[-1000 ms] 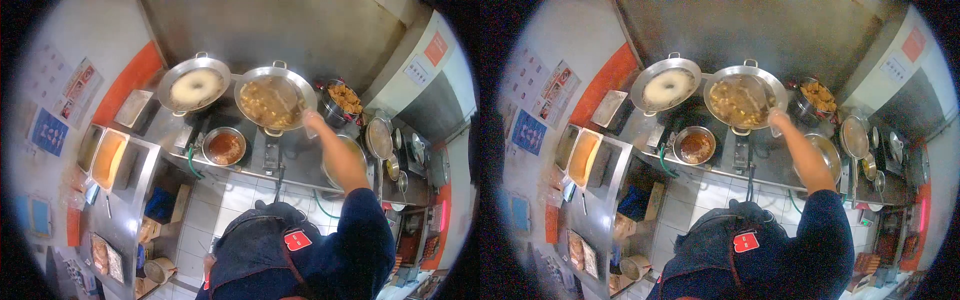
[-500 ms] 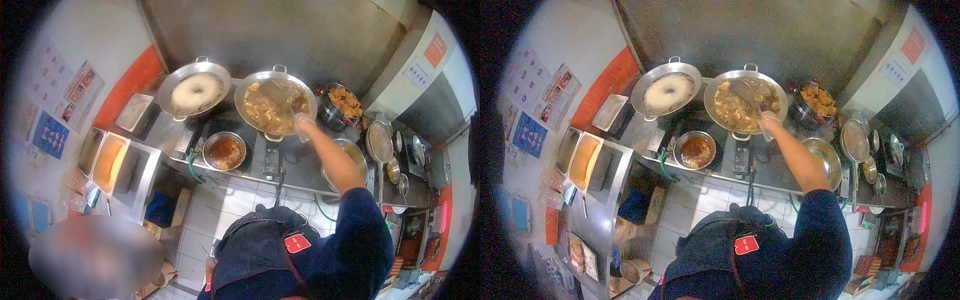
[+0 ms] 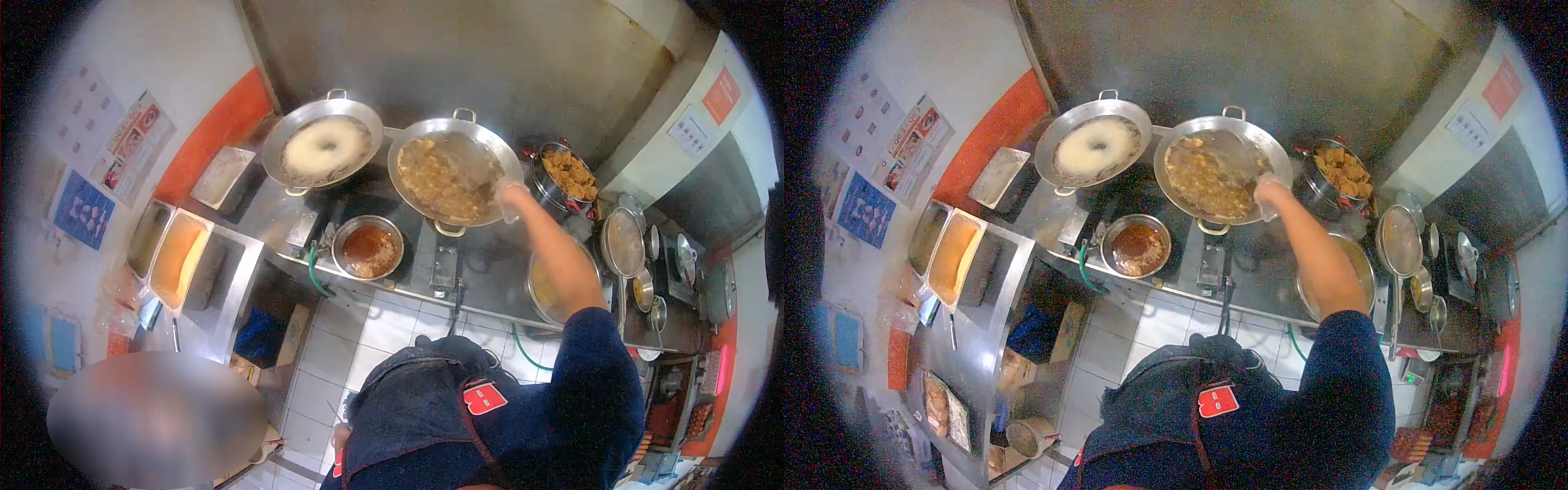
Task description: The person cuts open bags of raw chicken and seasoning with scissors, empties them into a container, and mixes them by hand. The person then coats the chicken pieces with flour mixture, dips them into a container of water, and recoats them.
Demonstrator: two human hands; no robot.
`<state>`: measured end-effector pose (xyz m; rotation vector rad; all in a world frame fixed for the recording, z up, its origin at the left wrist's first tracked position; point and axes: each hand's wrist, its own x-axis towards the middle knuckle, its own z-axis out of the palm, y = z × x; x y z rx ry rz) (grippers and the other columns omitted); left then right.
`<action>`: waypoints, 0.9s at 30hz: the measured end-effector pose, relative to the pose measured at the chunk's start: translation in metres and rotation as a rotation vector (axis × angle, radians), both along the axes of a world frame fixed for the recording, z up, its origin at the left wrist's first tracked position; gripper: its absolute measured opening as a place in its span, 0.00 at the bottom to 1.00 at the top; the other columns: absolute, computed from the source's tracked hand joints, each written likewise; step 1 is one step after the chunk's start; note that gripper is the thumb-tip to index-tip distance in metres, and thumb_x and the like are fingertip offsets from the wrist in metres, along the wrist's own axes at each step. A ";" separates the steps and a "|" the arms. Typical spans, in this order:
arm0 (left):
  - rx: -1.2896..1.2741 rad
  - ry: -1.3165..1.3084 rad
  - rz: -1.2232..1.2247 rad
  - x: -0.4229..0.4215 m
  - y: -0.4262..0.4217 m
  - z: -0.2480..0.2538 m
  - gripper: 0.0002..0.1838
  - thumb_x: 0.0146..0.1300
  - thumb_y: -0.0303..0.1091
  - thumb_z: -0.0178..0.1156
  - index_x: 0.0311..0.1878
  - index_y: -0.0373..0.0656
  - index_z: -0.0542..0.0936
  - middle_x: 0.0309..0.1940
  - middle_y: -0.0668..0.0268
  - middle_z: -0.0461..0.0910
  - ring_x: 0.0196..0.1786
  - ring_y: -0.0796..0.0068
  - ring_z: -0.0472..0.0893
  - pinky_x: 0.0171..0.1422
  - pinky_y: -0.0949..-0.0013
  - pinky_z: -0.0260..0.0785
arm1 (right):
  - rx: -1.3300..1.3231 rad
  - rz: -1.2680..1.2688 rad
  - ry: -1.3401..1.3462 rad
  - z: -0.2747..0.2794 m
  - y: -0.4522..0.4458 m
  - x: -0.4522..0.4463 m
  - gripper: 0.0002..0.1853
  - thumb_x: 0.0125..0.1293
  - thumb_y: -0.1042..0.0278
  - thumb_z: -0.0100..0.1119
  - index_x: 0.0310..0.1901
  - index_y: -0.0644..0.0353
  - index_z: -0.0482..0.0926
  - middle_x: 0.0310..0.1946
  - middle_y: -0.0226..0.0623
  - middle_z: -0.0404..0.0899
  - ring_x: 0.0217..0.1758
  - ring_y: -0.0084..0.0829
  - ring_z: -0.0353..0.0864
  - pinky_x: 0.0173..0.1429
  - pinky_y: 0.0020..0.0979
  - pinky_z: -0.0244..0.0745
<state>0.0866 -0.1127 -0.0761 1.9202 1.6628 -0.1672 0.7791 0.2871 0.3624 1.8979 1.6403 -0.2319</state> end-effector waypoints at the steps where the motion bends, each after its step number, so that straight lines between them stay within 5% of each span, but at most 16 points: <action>1: -0.003 0.007 0.010 0.000 -0.002 -0.003 0.14 0.51 0.42 0.60 0.34 0.42 0.84 0.31 0.51 0.83 0.36 0.47 0.82 0.42 0.49 0.75 | 0.322 -0.165 0.117 -0.017 0.006 0.013 0.14 0.50 0.70 0.63 0.40 0.60 0.87 0.41 0.50 0.85 0.49 0.45 0.85 0.50 0.41 0.81; 5: -0.003 0.052 0.034 0.004 -0.008 -0.004 0.15 0.51 0.43 0.60 0.34 0.42 0.85 0.32 0.51 0.83 0.36 0.48 0.82 0.42 0.49 0.75 | 0.363 -0.290 0.230 0.004 0.016 -0.004 0.17 0.51 0.68 0.61 0.43 0.65 0.85 0.49 0.55 0.82 0.54 0.47 0.83 0.58 0.43 0.78; 7: 0.016 0.090 0.040 0.009 -0.004 0.006 0.15 0.50 0.43 0.60 0.35 0.42 0.85 0.32 0.51 0.83 0.36 0.48 0.83 0.43 0.49 0.75 | 0.181 -0.117 0.084 -0.017 0.043 0.000 0.18 0.52 0.69 0.61 0.45 0.63 0.85 0.51 0.53 0.81 0.55 0.48 0.82 0.58 0.43 0.77; 10: -0.250 -0.015 0.154 0.003 0.002 0.013 0.17 0.50 0.44 0.61 0.37 0.42 0.85 0.35 0.49 0.84 0.39 0.48 0.83 0.45 0.50 0.76 | 0.466 -0.220 0.178 -0.089 0.078 0.016 0.17 0.52 0.69 0.62 0.45 0.62 0.85 0.51 0.51 0.82 0.54 0.46 0.82 0.58 0.43 0.78; 11: -0.245 -0.014 0.157 0.006 0.005 0.016 0.17 0.50 0.44 0.61 0.37 0.42 0.85 0.35 0.49 0.84 0.39 0.48 0.83 0.45 0.50 0.76 | 0.462 -0.298 0.232 -0.163 0.118 0.051 0.16 0.52 0.69 0.63 0.44 0.61 0.86 0.51 0.51 0.82 0.54 0.44 0.83 0.58 0.42 0.78; 14: -0.151 0.106 0.107 0.010 -0.007 0.018 0.15 0.51 0.41 0.61 0.37 0.43 0.85 0.36 0.49 0.84 0.41 0.49 0.83 0.45 0.50 0.76 | 0.282 -0.030 0.126 -0.099 0.101 0.055 0.15 0.53 0.68 0.63 0.43 0.61 0.86 0.51 0.50 0.82 0.54 0.44 0.82 0.57 0.42 0.78; 17: -0.146 0.086 0.172 0.013 -0.024 0.010 0.15 0.51 0.40 0.60 0.36 0.41 0.85 0.34 0.50 0.84 0.39 0.48 0.83 0.47 0.51 0.75 | 0.241 -0.081 0.139 0.025 0.038 0.008 0.17 0.52 0.68 0.60 0.44 0.64 0.84 0.49 0.52 0.82 0.53 0.46 0.83 0.54 0.43 0.79; 20: 0.061 0.113 0.164 0.023 -0.035 0.008 0.15 0.50 0.41 0.61 0.34 0.39 0.85 0.33 0.52 0.84 0.42 0.49 0.83 0.51 0.51 0.74 | 0.380 -0.051 0.116 -0.020 0.053 0.036 0.17 0.50 0.68 0.62 0.42 0.64 0.85 0.48 0.54 0.82 0.51 0.48 0.84 0.52 0.43 0.80; 23: 0.001 0.076 0.146 0.030 -0.028 0.011 0.15 0.51 0.41 0.61 0.35 0.39 0.85 0.35 0.51 0.84 0.43 0.49 0.82 0.52 0.51 0.74 | 0.462 0.026 0.062 -0.169 0.107 0.124 0.15 0.51 0.68 0.62 0.41 0.64 0.85 0.47 0.55 0.83 0.51 0.49 0.84 0.51 0.44 0.81; 27: -0.024 0.059 0.105 0.029 -0.020 0.008 0.16 0.51 0.42 0.61 0.37 0.39 0.84 0.37 0.51 0.84 0.44 0.49 0.82 0.52 0.51 0.73 | 0.379 -0.142 0.071 -0.054 0.048 0.037 0.11 0.44 0.67 0.68 0.32 0.58 0.87 0.39 0.46 0.85 0.45 0.42 0.86 0.48 0.41 0.81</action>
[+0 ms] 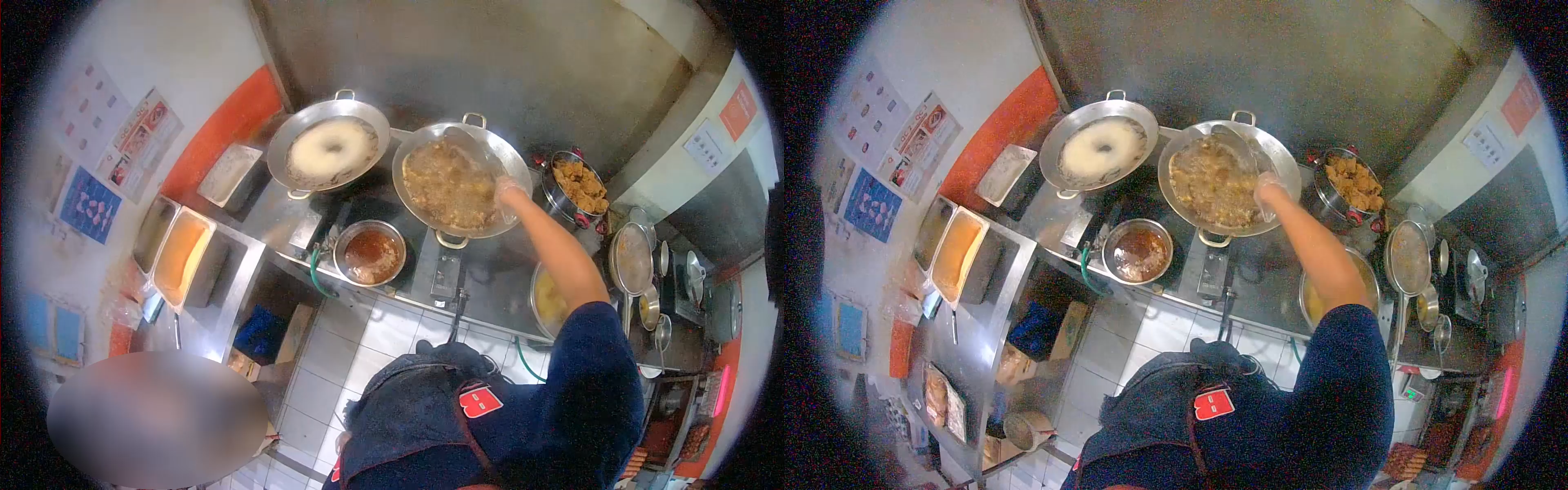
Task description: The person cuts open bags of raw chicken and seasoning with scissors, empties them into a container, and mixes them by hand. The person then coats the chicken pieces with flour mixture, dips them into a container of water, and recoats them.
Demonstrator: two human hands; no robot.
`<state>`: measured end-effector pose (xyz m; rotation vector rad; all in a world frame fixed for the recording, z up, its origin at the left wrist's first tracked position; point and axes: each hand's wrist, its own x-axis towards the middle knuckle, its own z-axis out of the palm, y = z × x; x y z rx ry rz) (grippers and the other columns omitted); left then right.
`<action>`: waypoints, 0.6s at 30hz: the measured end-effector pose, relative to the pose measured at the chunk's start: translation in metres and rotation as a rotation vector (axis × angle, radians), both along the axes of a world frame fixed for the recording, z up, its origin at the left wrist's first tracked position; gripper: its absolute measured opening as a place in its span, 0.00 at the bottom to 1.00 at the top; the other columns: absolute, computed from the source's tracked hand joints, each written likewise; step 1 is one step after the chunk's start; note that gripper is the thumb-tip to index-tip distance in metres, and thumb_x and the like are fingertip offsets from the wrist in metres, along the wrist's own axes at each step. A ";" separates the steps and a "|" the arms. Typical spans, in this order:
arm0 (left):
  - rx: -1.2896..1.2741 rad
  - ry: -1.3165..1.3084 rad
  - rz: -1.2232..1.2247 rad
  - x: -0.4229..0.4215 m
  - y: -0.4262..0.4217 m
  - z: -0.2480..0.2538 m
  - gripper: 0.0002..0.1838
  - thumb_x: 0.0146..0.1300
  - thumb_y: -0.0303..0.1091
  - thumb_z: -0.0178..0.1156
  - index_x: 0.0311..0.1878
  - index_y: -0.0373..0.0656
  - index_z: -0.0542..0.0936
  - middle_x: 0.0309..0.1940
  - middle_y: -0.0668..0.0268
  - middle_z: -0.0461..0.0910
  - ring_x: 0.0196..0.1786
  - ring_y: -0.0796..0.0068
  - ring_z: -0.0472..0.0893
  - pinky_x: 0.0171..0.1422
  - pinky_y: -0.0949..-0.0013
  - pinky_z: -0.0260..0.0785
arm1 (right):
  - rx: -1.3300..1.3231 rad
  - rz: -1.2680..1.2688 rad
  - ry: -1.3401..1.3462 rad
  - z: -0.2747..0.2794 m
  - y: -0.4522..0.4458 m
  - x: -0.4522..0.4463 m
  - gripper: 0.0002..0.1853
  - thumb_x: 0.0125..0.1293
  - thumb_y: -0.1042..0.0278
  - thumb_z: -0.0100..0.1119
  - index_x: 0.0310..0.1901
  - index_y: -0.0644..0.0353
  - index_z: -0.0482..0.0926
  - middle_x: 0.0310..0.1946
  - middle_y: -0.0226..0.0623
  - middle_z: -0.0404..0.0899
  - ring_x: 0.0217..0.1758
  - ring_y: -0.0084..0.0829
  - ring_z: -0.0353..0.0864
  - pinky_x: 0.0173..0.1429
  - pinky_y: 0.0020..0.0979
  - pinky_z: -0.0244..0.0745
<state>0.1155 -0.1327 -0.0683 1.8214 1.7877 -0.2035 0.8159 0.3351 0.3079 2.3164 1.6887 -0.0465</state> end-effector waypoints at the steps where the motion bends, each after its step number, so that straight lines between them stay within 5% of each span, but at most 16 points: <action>1: -0.006 -0.004 -0.009 0.000 0.001 -0.001 0.17 0.52 0.42 0.61 0.38 0.39 0.84 0.37 0.51 0.83 0.45 0.49 0.82 0.52 0.51 0.73 | 0.016 0.005 0.083 0.020 -0.011 -0.003 0.12 0.49 0.68 0.64 0.36 0.61 0.86 0.44 0.50 0.84 0.49 0.45 0.84 0.51 0.42 0.80; 5: -0.019 -0.006 -0.045 -0.004 0.004 -0.017 0.18 0.52 0.42 0.61 0.40 0.38 0.84 0.40 0.50 0.83 0.46 0.49 0.81 0.53 0.50 0.73 | -0.075 0.000 0.154 0.056 -0.044 -0.018 0.15 0.55 0.70 0.60 0.43 0.64 0.84 0.48 0.55 0.82 0.53 0.48 0.83 0.55 0.43 0.80; 11: -0.020 -0.002 -0.198 -0.002 0.017 -0.011 0.19 0.53 0.43 0.60 0.43 0.38 0.83 0.43 0.49 0.83 0.48 0.49 0.80 0.54 0.50 0.72 | -0.086 -0.020 0.138 -0.040 -0.044 0.017 0.13 0.57 0.69 0.58 0.42 0.63 0.84 0.47 0.54 0.82 0.51 0.50 0.83 0.55 0.46 0.79; 13: -0.011 0.045 -0.499 -0.007 0.023 -0.006 0.20 0.53 0.43 0.60 0.44 0.38 0.83 0.44 0.49 0.82 0.49 0.49 0.80 0.54 0.50 0.72 | 0.054 -0.036 0.230 0.005 -0.077 0.010 0.12 0.58 0.68 0.57 0.40 0.63 0.84 0.46 0.54 0.82 0.50 0.50 0.83 0.53 0.46 0.79; 14: -0.021 0.004 -0.261 -0.003 0.019 -0.005 0.20 0.54 0.43 0.60 0.44 0.38 0.82 0.44 0.49 0.82 0.49 0.48 0.80 0.54 0.50 0.72 | 0.058 -0.099 0.231 0.022 -0.084 0.007 0.12 0.57 0.70 0.59 0.41 0.65 0.84 0.46 0.54 0.82 0.50 0.50 0.83 0.52 0.45 0.80; 18: -0.016 -0.019 -0.169 -0.005 0.011 -0.014 0.21 0.54 0.43 0.60 0.47 0.38 0.81 0.45 0.48 0.82 0.49 0.48 0.80 0.54 0.50 0.72 | 0.003 -0.170 0.216 0.051 -0.115 0.008 0.12 0.57 0.71 0.58 0.41 0.65 0.84 0.45 0.55 0.82 0.50 0.51 0.83 0.52 0.46 0.80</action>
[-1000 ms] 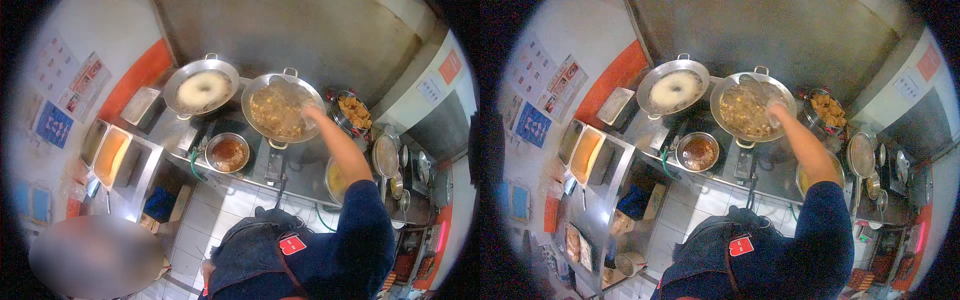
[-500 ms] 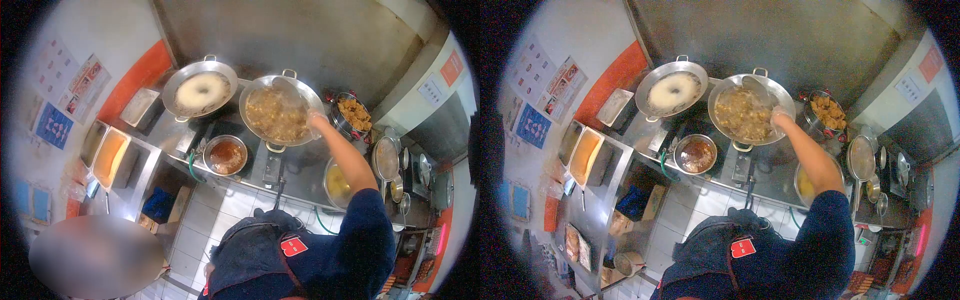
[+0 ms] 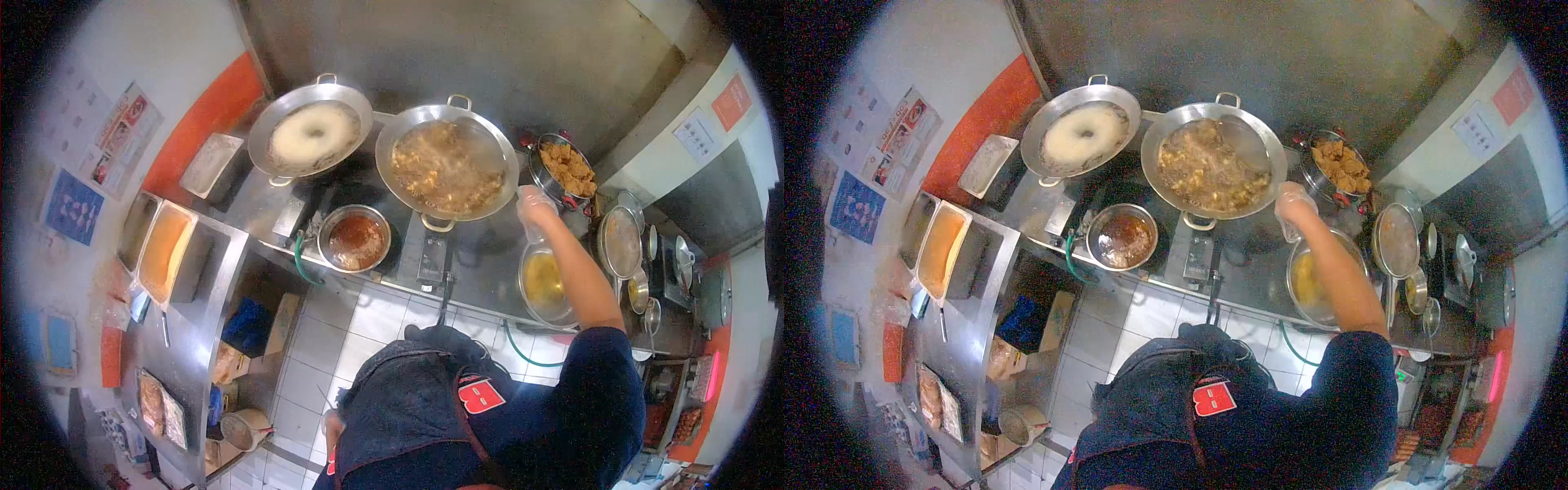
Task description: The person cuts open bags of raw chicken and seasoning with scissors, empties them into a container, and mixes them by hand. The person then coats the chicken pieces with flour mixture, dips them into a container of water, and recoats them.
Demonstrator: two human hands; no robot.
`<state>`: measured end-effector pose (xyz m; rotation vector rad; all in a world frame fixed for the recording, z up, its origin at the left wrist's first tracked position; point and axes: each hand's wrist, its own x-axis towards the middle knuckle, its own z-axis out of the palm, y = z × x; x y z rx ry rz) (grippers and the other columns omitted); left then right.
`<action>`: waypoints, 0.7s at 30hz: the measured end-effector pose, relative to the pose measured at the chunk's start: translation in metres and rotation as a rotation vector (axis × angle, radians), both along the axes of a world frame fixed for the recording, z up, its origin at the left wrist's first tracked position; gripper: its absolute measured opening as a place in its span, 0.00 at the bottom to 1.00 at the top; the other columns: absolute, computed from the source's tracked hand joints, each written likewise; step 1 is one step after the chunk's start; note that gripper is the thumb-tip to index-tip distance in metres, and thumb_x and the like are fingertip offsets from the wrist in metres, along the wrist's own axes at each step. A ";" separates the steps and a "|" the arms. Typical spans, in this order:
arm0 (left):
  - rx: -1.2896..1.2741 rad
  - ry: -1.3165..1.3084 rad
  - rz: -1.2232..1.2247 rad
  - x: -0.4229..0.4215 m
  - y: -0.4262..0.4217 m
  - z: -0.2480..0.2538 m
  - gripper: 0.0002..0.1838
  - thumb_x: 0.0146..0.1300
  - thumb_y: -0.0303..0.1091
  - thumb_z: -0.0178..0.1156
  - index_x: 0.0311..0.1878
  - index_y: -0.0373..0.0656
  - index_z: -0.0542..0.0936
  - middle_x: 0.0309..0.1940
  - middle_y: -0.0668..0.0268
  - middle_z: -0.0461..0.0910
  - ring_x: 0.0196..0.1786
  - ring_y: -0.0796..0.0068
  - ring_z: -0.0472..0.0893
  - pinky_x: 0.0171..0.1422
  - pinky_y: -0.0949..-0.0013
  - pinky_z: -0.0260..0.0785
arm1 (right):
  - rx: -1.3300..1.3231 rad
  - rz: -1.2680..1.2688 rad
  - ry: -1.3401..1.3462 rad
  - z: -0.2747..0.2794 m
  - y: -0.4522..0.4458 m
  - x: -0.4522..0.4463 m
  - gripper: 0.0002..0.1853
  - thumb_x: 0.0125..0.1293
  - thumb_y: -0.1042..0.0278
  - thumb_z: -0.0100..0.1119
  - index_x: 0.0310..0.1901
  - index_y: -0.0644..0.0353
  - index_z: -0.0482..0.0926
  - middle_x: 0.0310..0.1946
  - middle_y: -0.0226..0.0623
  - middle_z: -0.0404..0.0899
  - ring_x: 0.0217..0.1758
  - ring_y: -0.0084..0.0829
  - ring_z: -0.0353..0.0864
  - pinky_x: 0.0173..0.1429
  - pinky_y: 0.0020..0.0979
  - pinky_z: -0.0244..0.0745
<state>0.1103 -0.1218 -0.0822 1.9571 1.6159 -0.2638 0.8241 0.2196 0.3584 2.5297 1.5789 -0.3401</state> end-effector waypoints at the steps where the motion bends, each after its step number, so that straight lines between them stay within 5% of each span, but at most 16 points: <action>1: 0.000 -0.008 0.012 -0.001 -0.001 -0.002 0.22 0.54 0.43 0.60 0.48 0.38 0.81 0.46 0.48 0.82 0.49 0.48 0.80 0.54 0.50 0.73 | -0.003 -0.013 -0.002 0.000 -0.005 -0.001 0.12 0.57 0.70 0.58 0.40 0.64 0.84 0.45 0.56 0.82 0.49 0.51 0.83 0.52 0.47 0.79; 3: 0.009 -0.024 0.025 0.000 0.002 0.001 0.23 0.54 0.43 0.60 0.49 0.38 0.80 0.46 0.48 0.81 0.49 0.48 0.80 0.54 0.50 0.73 | -0.045 0.056 -0.059 -0.035 -0.008 0.002 0.12 0.54 0.71 0.61 0.40 0.65 0.84 0.44 0.55 0.82 0.50 0.51 0.83 0.52 0.47 0.79; 5: 0.027 -0.044 0.036 0.004 0.004 0.005 0.23 0.55 0.43 0.60 0.50 0.38 0.79 0.47 0.48 0.81 0.49 0.47 0.80 0.54 0.50 0.73 | 0.228 0.262 -0.062 -0.099 -0.005 0.022 0.09 0.52 0.72 0.62 0.35 0.66 0.83 0.39 0.53 0.84 0.46 0.52 0.84 0.49 0.44 0.81; 6: 0.038 -0.056 0.038 0.004 0.003 0.006 0.24 0.55 0.43 0.60 0.51 0.38 0.79 0.47 0.48 0.81 0.49 0.47 0.80 0.54 0.50 0.73 | 0.103 0.066 -0.033 -0.061 -0.004 -0.012 0.07 0.53 0.71 0.61 0.32 0.64 0.83 0.32 0.48 0.84 0.36 0.50 0.85 0.40 0.42 0.81; 9: -0.037 -0.010 0.056 0.007 0.008 0.010 0.25 0.56 0.44 0.59 0.53 0.38 0.78 0.47 0.48 0.81 0.49 0.47 0.80 0.53 0.51 0.73 | 0.054 0.179 0.170 -0.150 0.027 0.075 0.06 0.55 0.70 0.59 0.31 0.62 0.82 0.27 0.44 0.82 0.28 0.46 0.82 0.33 0.41 0.78; 13: -0.145 0.085 0.438 -0.002 0.007 0.007 0.21 0.60 0.43 0.57 0.50 0.37 0.79 0.46 0.48 0.82 0.49 0.48 0.81 0.52 0.51 0.73 | 0.043 -0.162 0.374 -0.061 0.007 0.023 0.10 0.55 0.64 0.60 0.30 0.61 0.85 0.34 0.49 0.84 0.36 0.42 0.85 0.37 0.39 0.79; 15: -0.144 0.107 0.396 -0.003 -0.003 0.005 0.20 0.61 0.42 0.55 0.48 0.37 0.80 0.45 0.48 0.82 0.49 0.49 0.81 0.51 0.51 0.73 | 0.126 0.053 0.345 -0.061 -0.007 0.031 0.06 0.55 0.69 0.59 0.33 0.60 0.82 0.25 0.47 0.81 0.27 0.44 0.82 0.31 0.42 0.76; 16: -0.136 0.129 0.348 -0.005 -0.007 0.003 0.18 0.62 0.42 0.54 0.46 0.37 0.81 0.44 0.47 0.82 0.48 0.49 0.82 0.50 0.50 0.74 | 0.021 -0.069 0.113 -0.007 -0.016 -0.011 0.09 0.57 0.69 0.58 0.38 0.59 0.82 0.31 0.49 0.83 0.33 0.47 0.84 0.37 0.44 0.78; 21: -0.009 0.048 0.162 -0.005 0.003 0.005 0.17 0.64 0.40 0.50 0.39 0.39 0.84 0.41 0.47 0.83 0.45 0.48 0.82 0.48 0.49 0.73 | 0.057 0.063 0.105 0.001 -0.041 -0.038 0.12 0.59 0.67 0.55 0.44 0.59 0.81 0.40 0.51 0.83 0.44 0.52 0.83 0.49 0.46 0.77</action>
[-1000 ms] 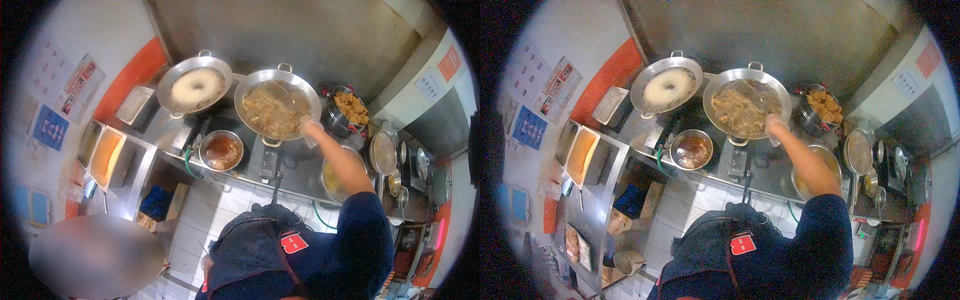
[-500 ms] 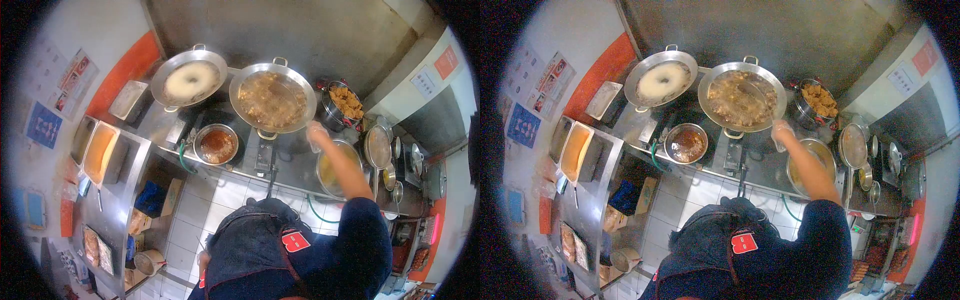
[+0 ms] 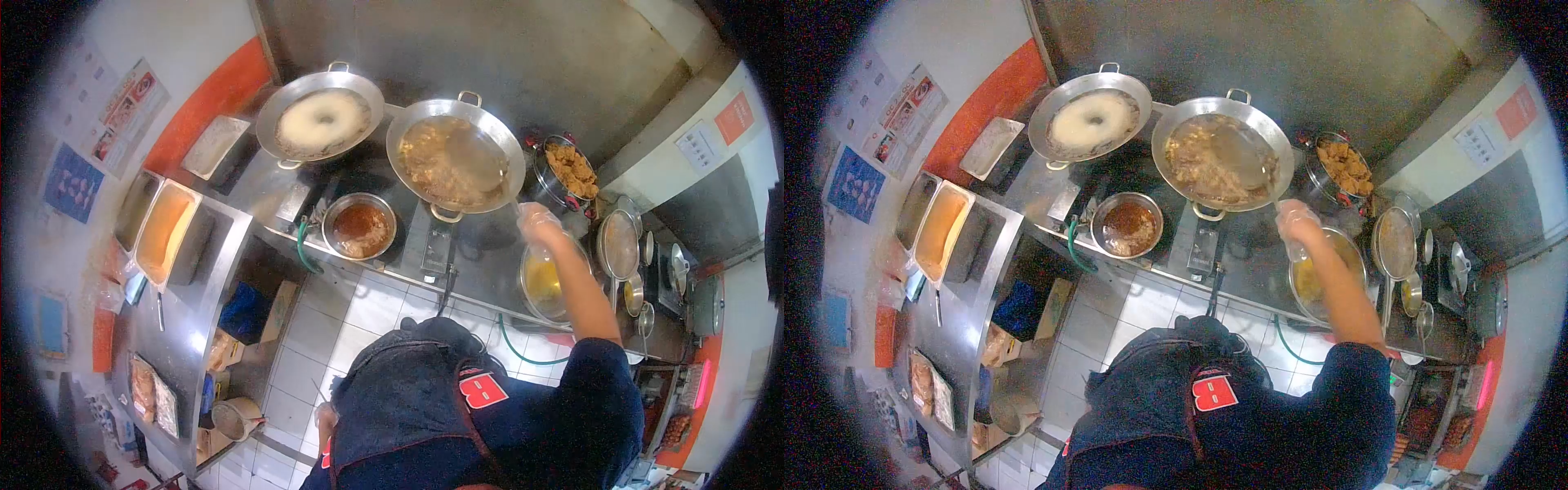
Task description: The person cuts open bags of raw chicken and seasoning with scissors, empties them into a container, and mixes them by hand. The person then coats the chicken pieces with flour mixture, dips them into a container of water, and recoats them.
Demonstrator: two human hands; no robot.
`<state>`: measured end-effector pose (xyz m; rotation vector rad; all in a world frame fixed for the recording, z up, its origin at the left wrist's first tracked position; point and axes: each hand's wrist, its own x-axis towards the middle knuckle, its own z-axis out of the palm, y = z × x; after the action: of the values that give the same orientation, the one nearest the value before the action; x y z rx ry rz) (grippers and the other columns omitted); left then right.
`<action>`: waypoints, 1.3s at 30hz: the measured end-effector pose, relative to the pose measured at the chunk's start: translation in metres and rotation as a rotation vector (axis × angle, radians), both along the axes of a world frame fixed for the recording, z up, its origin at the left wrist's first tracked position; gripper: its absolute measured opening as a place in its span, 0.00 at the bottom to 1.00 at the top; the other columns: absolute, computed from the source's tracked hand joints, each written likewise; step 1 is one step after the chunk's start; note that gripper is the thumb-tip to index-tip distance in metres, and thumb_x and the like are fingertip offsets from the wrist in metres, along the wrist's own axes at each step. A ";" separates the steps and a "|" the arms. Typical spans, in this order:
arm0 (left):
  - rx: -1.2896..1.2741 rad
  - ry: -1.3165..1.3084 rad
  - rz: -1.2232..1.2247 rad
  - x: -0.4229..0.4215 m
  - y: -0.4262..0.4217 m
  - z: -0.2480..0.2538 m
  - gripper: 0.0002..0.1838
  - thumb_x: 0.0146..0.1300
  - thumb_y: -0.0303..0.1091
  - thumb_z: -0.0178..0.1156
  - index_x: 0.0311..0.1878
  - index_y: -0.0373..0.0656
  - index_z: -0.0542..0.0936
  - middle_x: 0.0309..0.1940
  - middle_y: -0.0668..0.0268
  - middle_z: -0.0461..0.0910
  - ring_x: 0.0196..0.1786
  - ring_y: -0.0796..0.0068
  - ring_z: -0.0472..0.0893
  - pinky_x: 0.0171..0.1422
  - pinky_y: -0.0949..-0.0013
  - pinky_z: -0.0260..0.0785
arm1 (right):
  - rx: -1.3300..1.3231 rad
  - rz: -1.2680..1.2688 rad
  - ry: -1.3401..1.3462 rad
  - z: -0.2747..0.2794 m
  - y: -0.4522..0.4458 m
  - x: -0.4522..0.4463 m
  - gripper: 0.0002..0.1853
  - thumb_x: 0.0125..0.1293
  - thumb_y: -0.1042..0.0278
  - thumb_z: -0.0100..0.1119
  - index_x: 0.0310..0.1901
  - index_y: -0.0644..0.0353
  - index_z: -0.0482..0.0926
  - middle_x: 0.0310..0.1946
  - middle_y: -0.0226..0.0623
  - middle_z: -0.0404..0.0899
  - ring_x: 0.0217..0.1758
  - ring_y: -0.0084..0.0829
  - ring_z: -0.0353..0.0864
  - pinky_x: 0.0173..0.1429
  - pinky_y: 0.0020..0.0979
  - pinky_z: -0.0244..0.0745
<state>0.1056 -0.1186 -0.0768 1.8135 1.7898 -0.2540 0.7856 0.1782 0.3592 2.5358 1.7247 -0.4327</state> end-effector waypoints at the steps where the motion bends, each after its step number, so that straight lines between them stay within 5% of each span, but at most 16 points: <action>1: 0.103 -0.135 -0.032 0.000 -0.002 0.000 0.17 0.63 0.41 0.51 0.38 0.39 0.84 0.40 0.47 0.83 0.45 0.48 0.82 0.48 0.49 0.73 | 0.010 -0.067 0.080 -0.001 0.000 -0.008 0.13 0.60 0.66 0.54 0.45 0.59 0.81 0.42 0.51 0.83 0.47 0.52 0.83 0.51 0.46 0.77; 6: 0.063 -0.180 -0.171 -0.004 0.004 -0.006 0.17 0.59 0.43 0.54 0.34 0.38 0.83 0.36 0.47 0.83 0.41 0.44 0.81 0.49 0.48 0.72 | 0.033 0.036 -0.048 -0.048 0.020 0.006 0.14 0.59 0.65 0.55 0.45 0.58 0.81 0.42 0.51 0.83 0.45 0.54 0.82 0.50 0.47 0.77; 9: 0.141 -0.104 -0.289 -0.005 0.013 -0.007 0.13 0.59 0.37 0.53 0.31 0.38 0.82 0.31 0.51 0.83 0.34 0.51 0.82 0.40 0.52 0.74 | 0.057 0.119 -0.032 -0.037 0.027 0.029 0.13 0.58 0.65 0.55 0.43 0.59 0.81 0.36 0.51 0.83 0.39 0.54 0.83 0.44 0.47 0.78; 11: -0.260 -0.965 0.969 -0.005 0.016 -0.010 0.10 0.61 0.32 0.51 0.29 0.40 0.81 0.26 0.58 0.81 0.28 0.64 0.81 0.32 0.58 0.73 | 0.051 0.026 0.076 -0.020 0.020 0.026 0.13 0.58 0.64 0.56 0.43 0.59 0.81 0.36 0.51 0.83 0.39 0.54 0.83 0.44 0.47 0.78; 13: -0.215 -0.898 0.895 -0.006 0.020 0.018 0.10 0.61 0.29 0.50 0.29 0.41 0.80 0.24 0.61 0.78 0.27 0.69 0.79 0.29 0.60 0.72 | 0.057 -0.016 0.170 0.000 0.011 0.013 0.13 0.58 0.65 0.56 0.43 0.59 0.81 0.34 0.52 0.83 0.36 0.52 0.83 0.41 0.46 0.78; 14: -0.192 -0.863 0.860 0.015 0.040 0.089 0.10 0.62 0.28 0.49 0.28 0.41 0.79 0.23 0.63 0.77 0.26 0.72 0.78 0.28 0.61 0.72 | 0.053 -0.016 0.170 -0.005 0.010 0.010 0.13 0.58 0.65 0.56 0.43 0.59 0.81 0.34 0.52 0.83 0.36 0.52 0.83 0.41 0.46 0.78; 15: -0.032 -0.491 0.452 -0.014 0.025 -0.003 0.09 0.62 0.30 0.52 0.31 0.41 0.81 0.26 0.61 0.80 0.27 0.70 0.80 0.30 0.60 0.74 | 0.080 0.083 0.065 -0.015 0.011 0.009 0.13 0.58 0.66 0.55 0.43 0.59 0.81 0.34 0.52 0.83 0.36 0.51 0.83 0.41 0.45 0.78; 23: 0.029 -0.134 0.057 -0.020 0.022 -0.021 0.12 0.63 0.36 0.55 0.33 0.38 0.83 0.31 0.59 0.82 0.31 0.66 0.83 0.34 0.55 0.75 | 0.061 0.008 0.085 -0.032 0.034 -0.014 0.13 0.58 0.67 0.53 0.42 0.62 0.81 0.35 0.54 0.83 0.35 0.49 0.84 0.41 0.44 0.79; 25: -0.391 -0.610 0.858 -0.017 0.023 -0.025 0.15 0.65 0.37 0.53 0.31 0.38 0.83 0.28 0.57 0.81 0.31 0.66 0.82 0.33 0.54 0.74 | 0.073 -0.020 0.091 -0.023 0.032 -0.015 0.12 0.58 0.67 0.53 0.41 0.62 0.81 0.34 0.53 0.83 0.35 0.49 0.84 0.41 0.45 0.79; 27: -0.310 -0.578 0.738 -0.012 0.018 -0.009 0.15 0.65 0.37 0.52 0.29 0.39 0.83 0.26 0.57 0.81 0.30 0.67 0.81 0.32 0.54 0.73 | 0.076 -0.046 0.096 -0.026 0.032 -0.010 0.12 0.58 0.67 0.53 0.40 0.62 0.82 0.33 0.53 0.83 0.34 0.48 0.84 0.41 0.45 0.79; 29: -0.233 -0.543 0.618 -0.014 0.007 -0.012 0.16 0.66 0.37 0.52 0.27 0.39 0.82 0.24 0.57 0.80 0.29 0.67 0.81 0.31 0.53 0.72 | -0.026 0.279 -0.092 -0.042 0.037 0.001 0.12 0.58 0.66 0.54 0.38 0.62 0.83 0.35 0.52 0.83 0.36 0.49 0.84 0.42 0.45 0.80; 31: -0.372 -0.973 0.956 -0.014 0.007 -0.019 0.15 0.65 0.35 0.51 0.26 0.40 0.82 0.25 0.56 0.81 0.30 0.63 0.81 0.32 0.53 0.72 | -0.097 0.174 -0.065 -0.025 0.044 -0.041 0.12 0.57 0.67 0.56 0.37 0.64 0.84 0.38 0.53 0.84 0.40 0.51 0.85 0.45 0.46 0.80; 32: -0.369 -0.975 0.954 -0.016 0.007 -0.022 0.15 0.65 0.35 0.51 0.26 0.40 0.82 0.25 0.56 0.81 0.30 0.63 0.81 0.32 0.53 0.72 | -0.166 0.068 -0.039 -0.018 0.045 -0.056 0.12 0.56 0.68 0.58 0.37 0.66 0.84 0.40 0.53 0.84 0.44 0.52 0.85 0.47 0.46 0.80; 34: -0.108 -0.156 0.128 -0.017 0.004 -0.019 0.13 0.63 0.34 0.52 0.28 0.40 0.83 0.31 0.53 0.84 0.32 0.58 0.82 0.35 0.54 0.73 | -0.093 0.052 -0.092 -0.049 0.051 -0.054 0.12 0.56 0.69 0.58 0.38 0.64 0.85 0.40 0.53 0.84 0.43 0.51 0.86 0.46 0.47 0.80; 39: 0.132 -0.034 -0.271 -0.026 0.010 -0.023 0.12 0.61 0.36 0.54 0.31 0.41 0.85 0.36 0.53 0.84 0.37 0.54 0.83 0.40 0.54 0.75 | -0.081 0.095 -0.109 -0.041 0.053 -0.036 0.13 0.58 0.66 0.56 0.40 0.63 0.85 0.42 0.54 0.83 0.47 0.50 0.85 0.48 0.47 0.80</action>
<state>0.0794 -0.1086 -0.1003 2.1425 1.5676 -0.2110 0.7495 0.2311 0.3184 2.3642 1.7426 -0.3449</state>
